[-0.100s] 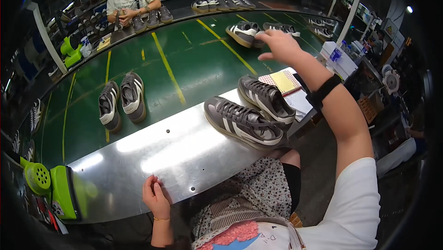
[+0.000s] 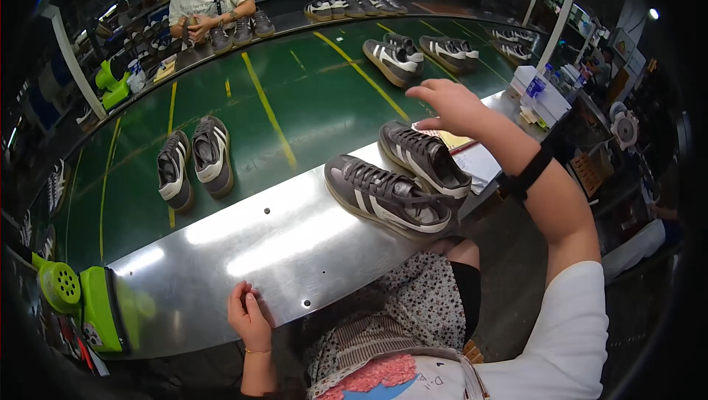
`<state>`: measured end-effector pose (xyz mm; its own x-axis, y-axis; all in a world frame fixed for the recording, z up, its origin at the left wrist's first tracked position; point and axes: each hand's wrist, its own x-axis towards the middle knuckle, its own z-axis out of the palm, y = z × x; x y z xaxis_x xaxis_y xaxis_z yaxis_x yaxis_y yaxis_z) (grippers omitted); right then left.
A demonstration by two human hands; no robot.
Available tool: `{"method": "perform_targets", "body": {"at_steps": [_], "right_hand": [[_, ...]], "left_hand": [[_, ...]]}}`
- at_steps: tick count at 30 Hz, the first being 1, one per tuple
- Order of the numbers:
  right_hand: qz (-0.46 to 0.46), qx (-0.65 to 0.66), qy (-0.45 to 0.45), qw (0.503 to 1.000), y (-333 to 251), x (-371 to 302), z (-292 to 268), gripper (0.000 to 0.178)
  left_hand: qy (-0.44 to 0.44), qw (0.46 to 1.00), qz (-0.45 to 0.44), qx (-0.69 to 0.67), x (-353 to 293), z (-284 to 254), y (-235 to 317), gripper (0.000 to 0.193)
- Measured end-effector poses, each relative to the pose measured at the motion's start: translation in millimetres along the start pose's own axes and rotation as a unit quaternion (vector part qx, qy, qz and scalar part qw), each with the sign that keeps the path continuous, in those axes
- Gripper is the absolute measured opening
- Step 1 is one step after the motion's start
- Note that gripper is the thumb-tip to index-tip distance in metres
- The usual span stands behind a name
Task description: The recorder picks up shoes from a conveyor belt, inspects them, and organizes them on the belt or a shelf.
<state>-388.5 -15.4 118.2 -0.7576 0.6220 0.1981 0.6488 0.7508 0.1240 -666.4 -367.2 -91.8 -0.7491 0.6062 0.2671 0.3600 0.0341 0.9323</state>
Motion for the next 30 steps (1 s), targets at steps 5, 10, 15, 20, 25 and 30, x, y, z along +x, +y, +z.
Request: {"method": "perform_targets", "body": {"at_steps": [5,10,15,20,25,30], "right_hand": [[-0.070,0.177,-0.206,0.960,-19,-76,4,0.060],[-0.062,0.156,-0.266,0.949,-37,-104,16,0.061],[-0.034,0.134,-0.245,0.960,-45,-98,27,0.066],[-0.032,0.077,-0.268,0.960,-42,-102,45,0.075],[-0.020,-0.040,-0.202,0.978,-64,-116,54,0.064],[-0.011,-0.014,-0.317,0.948,-57,-103,47,0.062]], "left_hand": [[-0.004,0.999,0.028,0.035,2,2,-2,0.020],[-0.009,0.994,0.038,0.101,3,1,5,0.020],[-0.002,0.994,0.046,0.097,-2,-3,3,0.020],[-0.030,0.995,0.026,0.094,1,-2,-4,0.021],[-0.088,0.973,-0.001,0.216,-7,-5,40,0.035],[-0.118,0.969,0.012,0.218,-5,-4,40,0.037]]}}
